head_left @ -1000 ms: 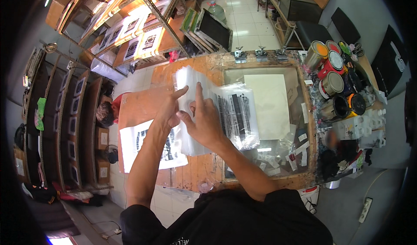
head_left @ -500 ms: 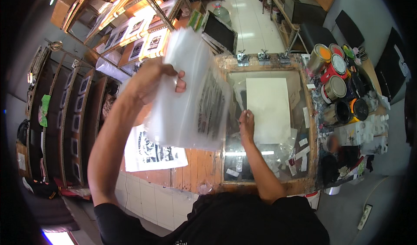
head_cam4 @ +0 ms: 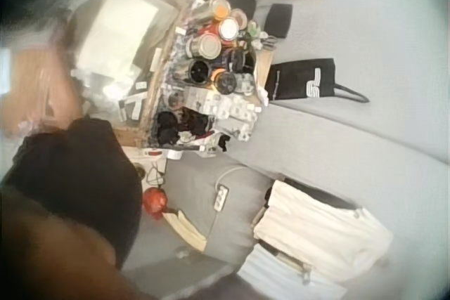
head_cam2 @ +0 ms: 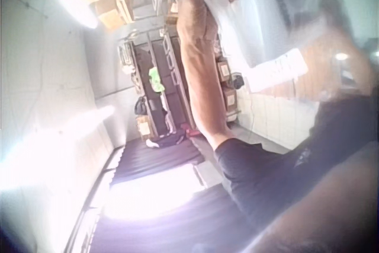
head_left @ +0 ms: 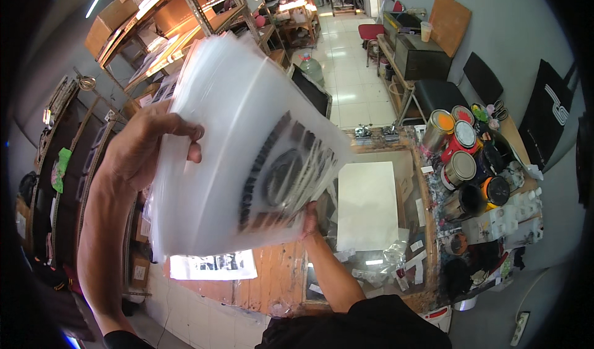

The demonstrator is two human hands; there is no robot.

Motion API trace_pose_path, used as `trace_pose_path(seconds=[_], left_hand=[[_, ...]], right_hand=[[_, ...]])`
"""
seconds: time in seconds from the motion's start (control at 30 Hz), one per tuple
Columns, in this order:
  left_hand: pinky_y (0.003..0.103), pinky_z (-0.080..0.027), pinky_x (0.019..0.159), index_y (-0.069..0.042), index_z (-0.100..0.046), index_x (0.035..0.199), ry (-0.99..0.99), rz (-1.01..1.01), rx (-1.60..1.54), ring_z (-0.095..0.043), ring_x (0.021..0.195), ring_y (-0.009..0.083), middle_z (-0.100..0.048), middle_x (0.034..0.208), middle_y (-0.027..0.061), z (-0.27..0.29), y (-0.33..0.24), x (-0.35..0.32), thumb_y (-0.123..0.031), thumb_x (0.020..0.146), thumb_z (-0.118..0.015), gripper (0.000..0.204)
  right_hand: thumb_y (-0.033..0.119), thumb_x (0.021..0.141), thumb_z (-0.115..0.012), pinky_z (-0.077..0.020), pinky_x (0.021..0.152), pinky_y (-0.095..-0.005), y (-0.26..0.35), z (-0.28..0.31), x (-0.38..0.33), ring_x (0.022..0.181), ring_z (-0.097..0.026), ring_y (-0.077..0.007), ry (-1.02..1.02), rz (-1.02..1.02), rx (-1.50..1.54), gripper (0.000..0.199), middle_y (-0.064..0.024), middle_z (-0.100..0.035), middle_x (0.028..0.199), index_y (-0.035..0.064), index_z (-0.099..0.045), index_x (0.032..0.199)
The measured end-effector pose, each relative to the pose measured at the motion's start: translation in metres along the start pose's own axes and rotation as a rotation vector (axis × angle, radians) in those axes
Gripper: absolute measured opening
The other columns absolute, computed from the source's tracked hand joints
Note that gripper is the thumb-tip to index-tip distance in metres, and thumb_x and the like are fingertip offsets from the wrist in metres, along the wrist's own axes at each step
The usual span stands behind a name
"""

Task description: The person picks up a stack of printed plastic bags from a shelf, brings them to a work table, flips through the stack to check them, and then places the entire stack into a larger clear plastic bag.

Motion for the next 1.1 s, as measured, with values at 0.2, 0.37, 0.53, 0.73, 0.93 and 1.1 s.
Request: trace_pose_path(seconds=[0.2,0.37,0.53,0.73,0.93,1.1], left_hand=[[0.032,-0.056,0.062,0.005,-0.051,0.115,0.049,0.083,-0.243,-0.062,0.063,0.0184,-0.060,0.080,0.0108,0.018,0.064,0.007,-0.001,0.076,-0.046,0.039],[0.035,-0.052,0.065,0.003,-0.045,0.119,0.161,0.245,-0.360,-0.056,0.064,0.0191,-0.057,0.079,0.0097,0.006,0.135,0.032,-0.002,0.083,-0.046,0.036],[0.036,-0.052,0.062,0.000,-0.053,0.106,0.018,0.525,-0.738,-0.055,0.063,0.0173,-0.057,0.083,0.0078,0.011,0.269,0.031,-0.010,0.093,-0.052,0.016],[0.035,-0.053,0.060,-0.001,-0.059,0.104,-0.075,0.520,-0.766,-0.060,0.065,0.0204,-0.062,0.084,0.0085,-0.019,0.497,0.009,-0.008,0.089,-0.062,0.017],[0.043,-0.054,0.084,0.007,-0.053,0.120,-0.003,0.694,-1.018,-0.063,0.090,0.0284,-0.063,0.101,0.0144,-0.061,0.559,-0.019,-0.005,0.087,-0.051,0.035],[0.040,-0.054,0.069,0.004,-0.059,0.096,-0.053,0.717,-0.908,-0.063,0.074,0.0266,-0.063,0.084,0.0136,-0.058,0.561,-0.012,-0.005,0.085,-0.054,0.015]], right_hand=[[0.018,0.088,-0.071,-0.0473,0.100,-0.0446,0.063,-0.004,-0.051,0.114,-0.060,-0.0267,-0.277,-0.128,-0.214,0.056,-0.0124,-0.062,0.126,0.0016,-0.049,0.136],[0.003,0.073,-0.078,-0.0499,0.094,-0.0370,0.121,-0.001,-0.054,0.101,-0.065,-0.0202,-0.396,-0.248,-0.902,0.053,-0.0090,-0.068,0.110,0.0015,-0.059,0.122],[0.003,0.068,-0.078,-0.0513,0.081,-0.0307,0.212,-0.040,-0.066,0.084,-0.066,-0.0163,-0.569,-0.159,-1.384,0.042,-0.0067,-0.071,0.094,-0.0006,-0.068,0.109],[0.006,0.071,-0.082,-0.0519,0.082,-0.0297,0.277,0.042,-0.069,0.085,-0.067,-0.0142,-0.564,-0.159,-1.703,0.040,-0.0044,-0.074,0.094,0.0026,-0.071,0.109],[0.020,0.074,-0.084,-0.0521,0.085,-0.0357,0.233,0.004,-0.061,0.094,-0.067,-0.0200,-0.536,-0.415,-1.566,0.047,-0.0141,-0.072,0.104,-0.0009,-0.066,0.112],[0.017,0.078,-0.078,-0.0524,0.086,-0.0366,0.242,0.018,-0.036,0.096,-0.069,-0.0256,-0.747,-0.291,-1.747,0.039,-0.0179,-0.071,0.103,-0.0017,-0.068,0.111]])
Point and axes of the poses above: each hand's wrist, its own x-axis towards the middle knuckle, its own z-axis out of the back of the hand, y = z × x, the point moved 9 cm from there along x, towards the middle knuckle
